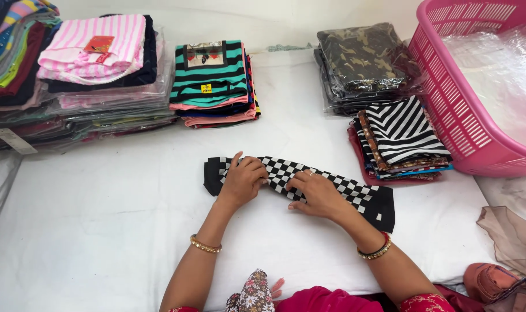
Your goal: The person folds several pieces of clothing, including a black and white striped item, a checkered scarf, and various patterned fabrics, on a white surface. They smooth each item and place the folded pieces into a pink basket.
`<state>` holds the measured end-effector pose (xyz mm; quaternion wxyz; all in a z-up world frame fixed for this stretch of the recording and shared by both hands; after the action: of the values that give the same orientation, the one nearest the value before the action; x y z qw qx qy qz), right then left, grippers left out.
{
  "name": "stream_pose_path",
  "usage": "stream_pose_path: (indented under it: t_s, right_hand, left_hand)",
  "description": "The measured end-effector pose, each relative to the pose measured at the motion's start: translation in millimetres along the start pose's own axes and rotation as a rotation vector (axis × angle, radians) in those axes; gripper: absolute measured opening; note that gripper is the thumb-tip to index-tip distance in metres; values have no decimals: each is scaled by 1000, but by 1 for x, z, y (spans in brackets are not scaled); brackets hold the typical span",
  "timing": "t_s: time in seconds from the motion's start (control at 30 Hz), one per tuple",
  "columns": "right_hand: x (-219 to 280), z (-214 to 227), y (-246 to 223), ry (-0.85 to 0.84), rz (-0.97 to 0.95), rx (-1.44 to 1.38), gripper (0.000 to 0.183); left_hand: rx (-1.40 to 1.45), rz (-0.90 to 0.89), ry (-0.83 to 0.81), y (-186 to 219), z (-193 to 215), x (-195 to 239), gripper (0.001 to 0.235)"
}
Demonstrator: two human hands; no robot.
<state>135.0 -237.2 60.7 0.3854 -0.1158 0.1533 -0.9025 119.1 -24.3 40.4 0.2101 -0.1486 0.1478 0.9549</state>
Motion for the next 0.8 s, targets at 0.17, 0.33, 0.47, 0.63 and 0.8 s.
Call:
stream_pose_path:
  t_s: [0.17,0.33,0.47,0.63,0.8]
  right_hand:
    - [-4,-13,-3,185,90,41,49]
    - [-5,-21,19,324,8,61,16]
    - [1,-5,26,538,-52,-254,10]
    - [9,3,46,608,-136,-613,12]
    - [32,68,7,352,130,-422,38]
  left_hand:
    - [324,4,189,-2,11,1,5]
    - [410,13,313,-1,7,2,9]
    - [553,293,170,-6,-7,3,16]
    - [446,116,94,13,35,-1,43]
    - [-21,119,406,-2,93,13,35]
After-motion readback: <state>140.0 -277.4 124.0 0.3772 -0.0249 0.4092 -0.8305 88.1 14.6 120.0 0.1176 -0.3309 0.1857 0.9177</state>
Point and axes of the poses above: each hand's wrist, its own x-axis away from the middle knuckle, its own z-axis out of the back of the hand, y = z × x, the point moved 3 cm from there along -x, towards the middle knuckle, and after that the axes turned 2 degrees about -y, right-handed, at the moved point
